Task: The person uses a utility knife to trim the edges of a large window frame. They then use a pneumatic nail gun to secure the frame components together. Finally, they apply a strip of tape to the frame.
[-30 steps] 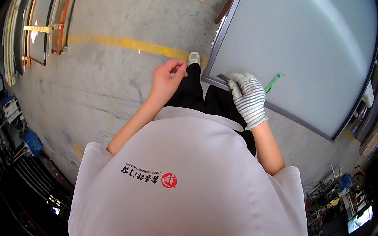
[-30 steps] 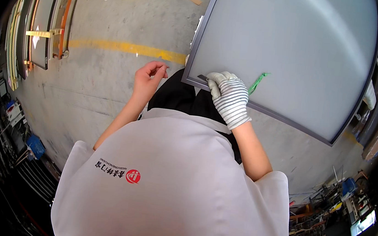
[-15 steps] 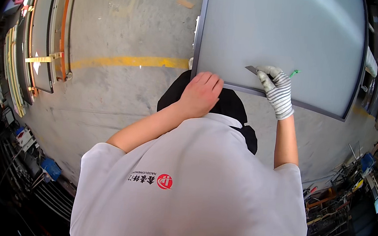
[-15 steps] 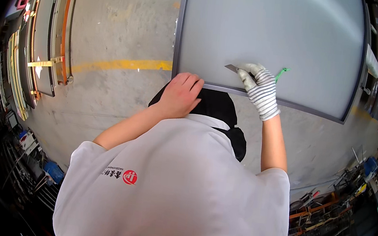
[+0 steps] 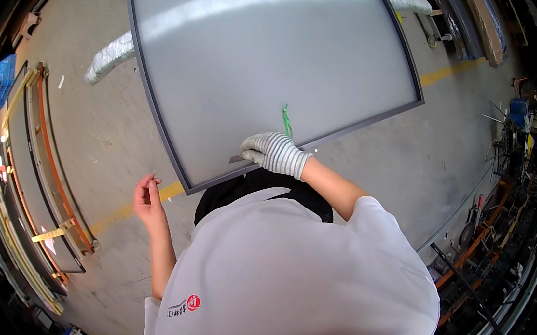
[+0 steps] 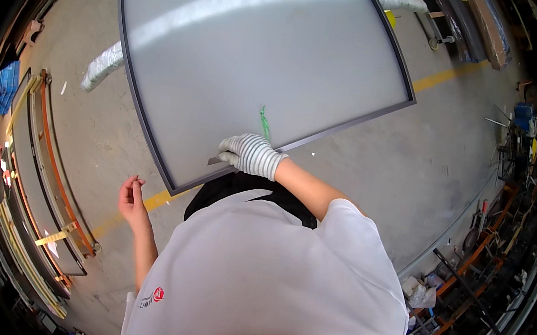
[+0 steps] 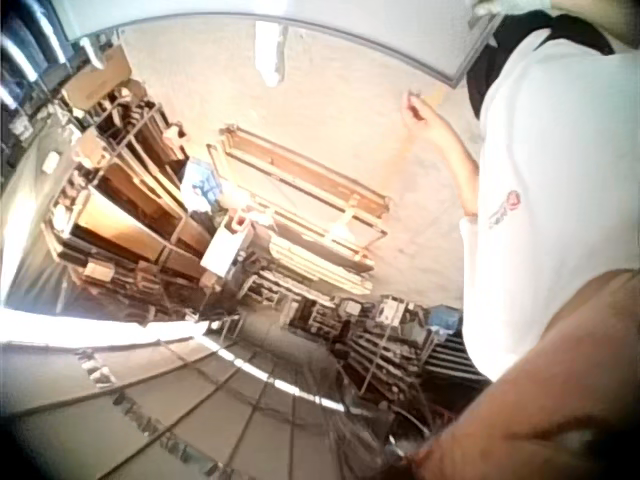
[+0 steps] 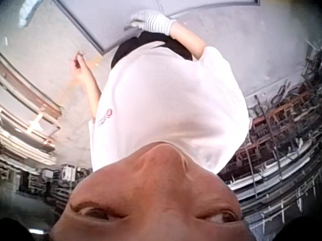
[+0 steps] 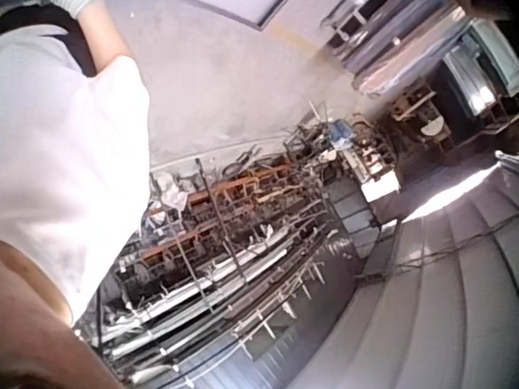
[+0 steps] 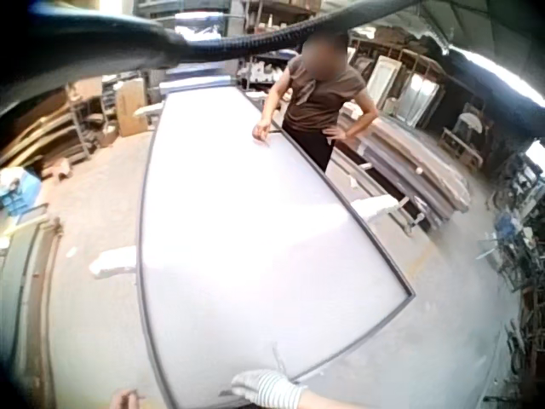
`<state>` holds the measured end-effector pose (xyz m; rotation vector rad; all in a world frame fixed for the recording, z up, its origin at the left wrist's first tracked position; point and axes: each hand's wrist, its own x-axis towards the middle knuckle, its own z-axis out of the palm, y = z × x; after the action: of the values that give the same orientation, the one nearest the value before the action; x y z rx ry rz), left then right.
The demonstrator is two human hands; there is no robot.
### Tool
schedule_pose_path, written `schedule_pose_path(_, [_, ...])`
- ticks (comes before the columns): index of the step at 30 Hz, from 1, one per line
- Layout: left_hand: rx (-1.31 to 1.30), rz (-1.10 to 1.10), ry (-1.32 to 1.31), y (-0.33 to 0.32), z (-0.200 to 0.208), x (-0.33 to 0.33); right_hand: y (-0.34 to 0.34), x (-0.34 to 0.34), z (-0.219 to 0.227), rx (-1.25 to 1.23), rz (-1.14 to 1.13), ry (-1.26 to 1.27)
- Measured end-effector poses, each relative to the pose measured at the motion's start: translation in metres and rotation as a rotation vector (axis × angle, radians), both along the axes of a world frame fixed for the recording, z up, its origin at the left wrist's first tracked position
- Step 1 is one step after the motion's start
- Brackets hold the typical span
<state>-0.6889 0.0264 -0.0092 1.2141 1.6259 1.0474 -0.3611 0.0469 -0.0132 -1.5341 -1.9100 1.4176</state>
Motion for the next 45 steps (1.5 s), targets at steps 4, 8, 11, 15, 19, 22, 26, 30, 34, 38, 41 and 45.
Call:
schedule_pose_path(4, [0.006, -0.071, 0.37, -0.012, -0.015, 0.001, -0.009, 0.007, -0.003, 0.129, -0.051, -0.223])
schedule_pose_path(8, [-0.174, -0.233, 0.449, -0.033, -0.036, 0.013, -0.017, -0.02, -0.003, 0.135, 0.002, -0.226])
schedule_pose_path(11, [-0.346, -0.304, 0.436, -0.033, -0.01, 0.036, -0.016, -0.05, -0.015, 0.015, -0.084, 0.188])
schedule_pose_path(15, [-0.296, -0.288, 0.375, -0.024, 0.0, 0.02, -0.006, -0.078, -0.022, -0.445, -0.442, 0.588])
schedule_pose_path(19, [-0.189, -0.332, 0.31, -0.011, -0.013, -0.023, -0.001, -0.103, -0.023, -0.43, -0.588, 0.612])
schedule_pose_path(22, [-0.134, -0.383, 0.294, 0.009, -0.008, -0.045, 0.002, -0.132, -0.05, -0.268, -0.723, 0.742])
schedule_pose_path(26, [-0.01, -0.466, 0.331, 0.024, -0.02, -0.118, 0.023, -0.202, -0.058, -0.082, -0.887, 0.601])
schedule_pose_path(30, [-0.061, -0.408, 0.377, 0.037, -0.035, -0.217, 0.076, -0.232, -0.073, 0.071, -1.11, 0.763])
schedule_pose_path(34, [-0.13, -0.298, 0.333, 0.065, -0.029, -0.301, 0.14, -0.242, -0.054, 0.149, -1.221, 0.716])
schedule_pose_path(38, [-0.168, -0.255, 0.215, 0.108, -0.033, -0.348, 0.186, -0.241, -0.062, 0.281, -1.18, 0.448])
schedule_pose_path(41, [-0.125, -0.288, 0.239, 0.149, -0.026, -0.354, 0.22, -0.242, -0.067, 0.348, -1.163, 0.357])
schedule_pose_path(45, [-0.104, -0.401, 0.272, 0.215, -0.016, -0.346, 0.275, -0.24, -0.072, 0.401, -1.168, 0.261])
